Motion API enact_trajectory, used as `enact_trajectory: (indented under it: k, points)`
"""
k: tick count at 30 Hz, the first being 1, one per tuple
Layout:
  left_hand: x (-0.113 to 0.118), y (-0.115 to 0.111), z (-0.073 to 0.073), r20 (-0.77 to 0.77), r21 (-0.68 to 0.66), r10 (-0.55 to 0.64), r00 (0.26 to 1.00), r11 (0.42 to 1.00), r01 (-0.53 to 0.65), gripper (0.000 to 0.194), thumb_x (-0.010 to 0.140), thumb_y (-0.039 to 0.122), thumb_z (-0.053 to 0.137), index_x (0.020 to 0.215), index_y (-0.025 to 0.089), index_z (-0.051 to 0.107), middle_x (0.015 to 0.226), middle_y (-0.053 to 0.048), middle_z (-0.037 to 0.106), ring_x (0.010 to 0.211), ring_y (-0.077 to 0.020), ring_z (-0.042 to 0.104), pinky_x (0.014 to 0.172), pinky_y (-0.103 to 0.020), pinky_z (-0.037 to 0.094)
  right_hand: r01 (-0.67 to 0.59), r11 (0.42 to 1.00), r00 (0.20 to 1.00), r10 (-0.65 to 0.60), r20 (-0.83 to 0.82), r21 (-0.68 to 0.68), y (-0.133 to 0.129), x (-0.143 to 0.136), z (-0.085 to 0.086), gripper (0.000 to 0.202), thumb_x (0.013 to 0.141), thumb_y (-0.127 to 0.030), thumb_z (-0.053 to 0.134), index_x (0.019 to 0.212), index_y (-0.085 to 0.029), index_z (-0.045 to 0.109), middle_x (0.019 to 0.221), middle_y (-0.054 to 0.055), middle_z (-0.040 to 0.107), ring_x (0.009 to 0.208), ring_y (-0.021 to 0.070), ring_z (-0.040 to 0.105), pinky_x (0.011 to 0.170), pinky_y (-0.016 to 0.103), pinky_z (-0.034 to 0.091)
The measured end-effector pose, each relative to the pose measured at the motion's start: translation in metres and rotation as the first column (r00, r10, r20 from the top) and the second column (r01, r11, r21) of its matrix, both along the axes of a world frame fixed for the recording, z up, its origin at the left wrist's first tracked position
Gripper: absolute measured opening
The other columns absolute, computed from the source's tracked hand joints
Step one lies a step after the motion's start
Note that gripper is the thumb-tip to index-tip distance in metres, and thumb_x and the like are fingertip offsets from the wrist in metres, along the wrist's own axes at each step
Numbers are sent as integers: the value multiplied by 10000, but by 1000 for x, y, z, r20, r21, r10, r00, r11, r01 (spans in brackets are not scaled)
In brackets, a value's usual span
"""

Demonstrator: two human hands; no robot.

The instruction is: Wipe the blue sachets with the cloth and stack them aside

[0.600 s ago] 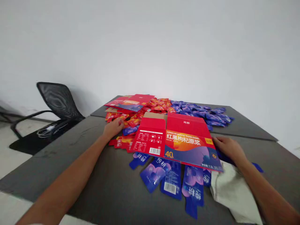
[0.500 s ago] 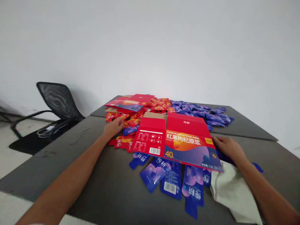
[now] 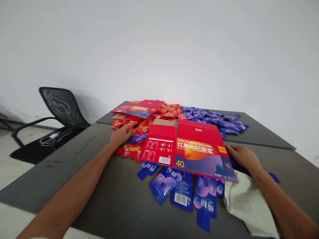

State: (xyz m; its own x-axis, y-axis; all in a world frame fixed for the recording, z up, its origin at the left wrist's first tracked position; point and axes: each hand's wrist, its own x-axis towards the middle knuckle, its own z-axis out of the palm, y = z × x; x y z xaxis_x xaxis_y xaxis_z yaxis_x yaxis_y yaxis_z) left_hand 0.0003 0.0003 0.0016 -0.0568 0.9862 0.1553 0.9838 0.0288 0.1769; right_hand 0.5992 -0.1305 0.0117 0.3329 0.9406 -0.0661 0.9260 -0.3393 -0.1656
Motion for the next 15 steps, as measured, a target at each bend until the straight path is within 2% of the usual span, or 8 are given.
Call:
enact_trajectory:
  k: [15]
  points:
    - [-1,1,-1,4,-7,3,1000,1000,-2,330,984,478,414,1142,295,639,1090,-58,765,975,-289,726,783,-340,515,-13,1000,1000,13,9,16,0,0,-1,635,992,-646,289,1224,-307,774,1107,115,802,1059,365,726,722,351,489]
